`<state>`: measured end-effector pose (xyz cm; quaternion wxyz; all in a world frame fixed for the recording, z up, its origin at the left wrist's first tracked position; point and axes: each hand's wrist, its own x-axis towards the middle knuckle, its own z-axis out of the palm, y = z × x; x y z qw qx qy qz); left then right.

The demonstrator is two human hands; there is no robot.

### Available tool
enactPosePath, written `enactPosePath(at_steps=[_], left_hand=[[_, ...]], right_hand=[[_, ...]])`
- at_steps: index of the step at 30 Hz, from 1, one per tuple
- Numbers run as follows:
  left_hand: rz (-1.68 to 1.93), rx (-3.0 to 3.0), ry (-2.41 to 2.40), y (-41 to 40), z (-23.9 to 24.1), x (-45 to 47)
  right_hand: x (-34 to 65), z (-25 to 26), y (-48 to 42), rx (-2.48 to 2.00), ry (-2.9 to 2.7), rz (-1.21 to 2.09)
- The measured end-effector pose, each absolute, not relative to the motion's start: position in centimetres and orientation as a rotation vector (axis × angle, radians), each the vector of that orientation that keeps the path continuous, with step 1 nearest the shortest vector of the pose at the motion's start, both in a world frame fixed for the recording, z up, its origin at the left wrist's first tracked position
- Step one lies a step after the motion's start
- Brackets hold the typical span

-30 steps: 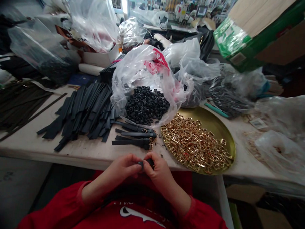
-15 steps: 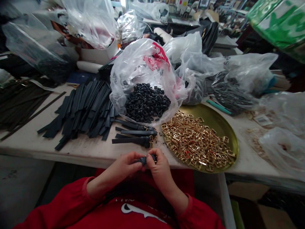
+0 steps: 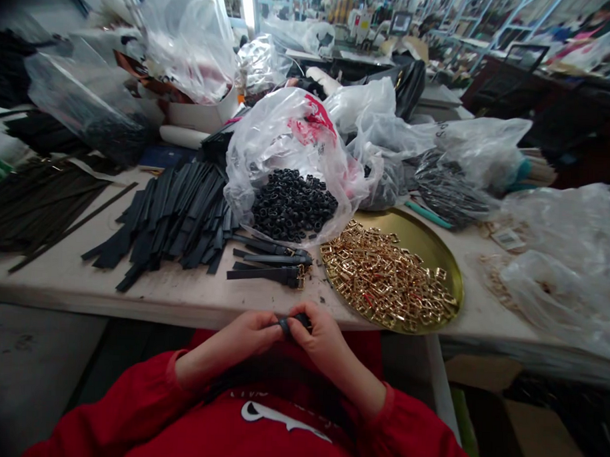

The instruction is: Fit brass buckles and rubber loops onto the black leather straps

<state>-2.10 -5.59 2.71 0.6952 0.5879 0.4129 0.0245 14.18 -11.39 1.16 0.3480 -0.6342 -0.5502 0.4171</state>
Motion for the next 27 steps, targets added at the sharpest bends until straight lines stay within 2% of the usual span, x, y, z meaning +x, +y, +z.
enactPosePath(at_steps=[10, 15, 22, 27], left_hand=[[-0.012, 1.758, 0.844, -6.4, 3.7, -3.1], [-0.098, 1.702, 0.775, -5.7, 5.0, -3.5], [-0.019, 1.681, 0.861, -5.9, 4.0, -2.5], [-0.073, 1.533, 0.803, -5.2, 3.7, -2.5]], right_hand=[[14.2, 1.7, -13.3, -1.595, -1.616, 1.048], [14.2, 2.3, -13.5, -1.530, -1.596, 1.081], [13.7, 1.8, -13.2, -1.606, -1.757, 0.786], [13.9, 1.0, -13.1, -1.567, -1.691, 0.867]])
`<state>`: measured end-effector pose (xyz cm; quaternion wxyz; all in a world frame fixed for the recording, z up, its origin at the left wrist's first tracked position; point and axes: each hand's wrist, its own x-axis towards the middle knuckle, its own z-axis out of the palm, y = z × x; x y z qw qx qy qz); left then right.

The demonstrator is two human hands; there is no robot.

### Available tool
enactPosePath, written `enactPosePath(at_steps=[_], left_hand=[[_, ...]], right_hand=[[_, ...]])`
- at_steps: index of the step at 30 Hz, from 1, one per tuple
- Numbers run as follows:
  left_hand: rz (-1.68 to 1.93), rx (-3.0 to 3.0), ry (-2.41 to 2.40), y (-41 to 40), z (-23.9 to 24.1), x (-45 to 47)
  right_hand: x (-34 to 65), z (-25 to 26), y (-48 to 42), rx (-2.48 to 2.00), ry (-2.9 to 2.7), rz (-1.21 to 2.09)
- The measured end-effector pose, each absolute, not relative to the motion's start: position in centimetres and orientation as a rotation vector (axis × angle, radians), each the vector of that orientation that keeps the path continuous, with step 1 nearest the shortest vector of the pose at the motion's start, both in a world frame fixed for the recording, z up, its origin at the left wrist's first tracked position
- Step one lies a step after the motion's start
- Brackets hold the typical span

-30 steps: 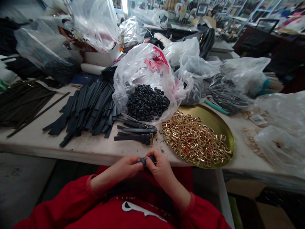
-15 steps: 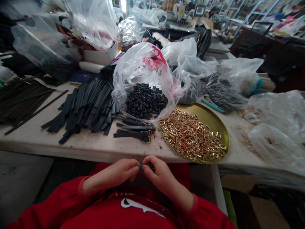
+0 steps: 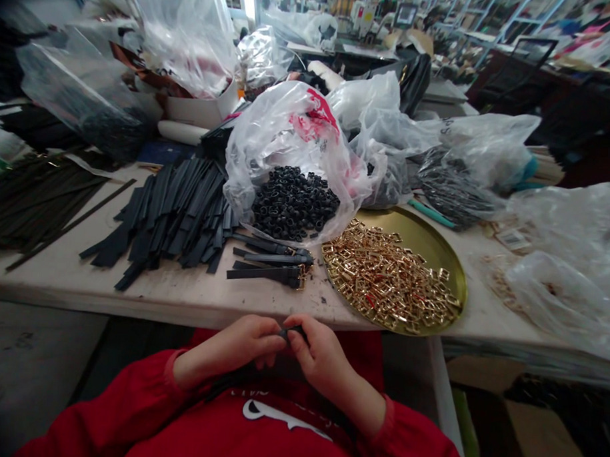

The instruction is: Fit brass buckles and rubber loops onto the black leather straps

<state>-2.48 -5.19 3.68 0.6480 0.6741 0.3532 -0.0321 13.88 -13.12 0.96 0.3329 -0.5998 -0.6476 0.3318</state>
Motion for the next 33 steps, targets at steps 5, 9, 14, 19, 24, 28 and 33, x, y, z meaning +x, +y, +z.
enactPosePath(at_steps=[5, 9, 14, 19, 24, 28, 33], left_hand=[[-0.059, 1.556, 0.800, -4.7, 3.8, -2.5], [-0.017, 1.677, 0.823, -4.8, 3.6, -1.9], [-0.011, 1.756, 0.773, -3.9, 3.9, -2.0], [-0.125, 1.232, 0.629, -2.1, 5.9, -3.4], [-0.128, 1.164, 0.668, -2.3, 4.9, -3.1], [0.018, 1.452, 0.704, -3.2, 2.9, -2.1], [-0.037, 1.355, 0.684, -2.5, 3.3, -2.6]], right_hand=[[13.9, 0.8, -12.7, -1.537, -1.762, 0.799], [14.1, 0.3, -12.4, -1.519, -1.818, 0.726], [14.3, 0.1, -12.5, -1.495, -1.675, 0.787], [14.3, 1.5, -12.1, -1.439, -1.374, 1.159], [14.0, 2.0, -11.7, -1.353, -1.107, 1.448], [13.7, 1.5, -11.6, -1.401, -1.286, 1.264], [13.9, 1.4, -11.6, -1.471, -1.396, 1.135]])
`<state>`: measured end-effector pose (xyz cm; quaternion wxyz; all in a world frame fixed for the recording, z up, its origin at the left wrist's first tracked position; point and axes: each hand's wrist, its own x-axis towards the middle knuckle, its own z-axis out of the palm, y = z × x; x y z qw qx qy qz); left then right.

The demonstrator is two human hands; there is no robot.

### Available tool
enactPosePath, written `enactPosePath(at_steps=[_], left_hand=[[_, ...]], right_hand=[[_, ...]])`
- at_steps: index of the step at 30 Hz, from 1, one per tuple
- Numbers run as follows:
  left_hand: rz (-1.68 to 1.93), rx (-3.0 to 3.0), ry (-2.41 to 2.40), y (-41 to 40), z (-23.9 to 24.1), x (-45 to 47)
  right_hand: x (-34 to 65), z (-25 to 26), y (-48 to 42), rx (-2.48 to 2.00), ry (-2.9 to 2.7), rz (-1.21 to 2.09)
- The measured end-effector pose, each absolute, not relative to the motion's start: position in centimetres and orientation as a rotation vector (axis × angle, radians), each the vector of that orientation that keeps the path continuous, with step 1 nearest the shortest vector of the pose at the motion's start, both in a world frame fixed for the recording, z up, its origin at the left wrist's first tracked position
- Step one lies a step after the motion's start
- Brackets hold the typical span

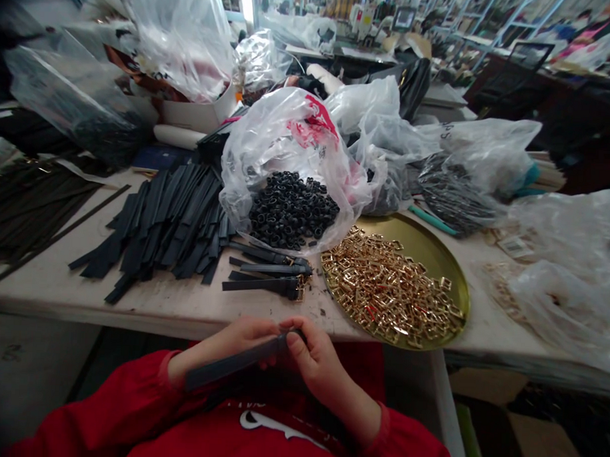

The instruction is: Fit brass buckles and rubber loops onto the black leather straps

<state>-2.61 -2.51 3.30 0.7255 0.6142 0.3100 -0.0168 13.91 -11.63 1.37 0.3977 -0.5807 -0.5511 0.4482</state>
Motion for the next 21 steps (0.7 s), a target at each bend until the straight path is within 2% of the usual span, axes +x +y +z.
enactPosePath(at_steps=[5, 15, 17, 21], left_hand=[[-0.184, 1.225, 0.554, -1.8, 5.4, -3.3], [-0.087, 2.149, 0.783, -1.0, 5.9, -2.3], [-0.021, 2.430, 0.865, 0.8, 5.9, -2.4], [0.104, 2.761, 0.998, 4.4, 4.2, -2.8]], right_hand=[[14.2, 1.8, -11.5, -1.528, -1.626, 0.941], [12.6, 1.2, -10.0, -1.521, -1.667, 0.768], [12.9, 1.8, -8.3, -1.575, -1.723, 0.640], [13.4, 2.3, -4.1, -1.773, -1.939, 0.183]])
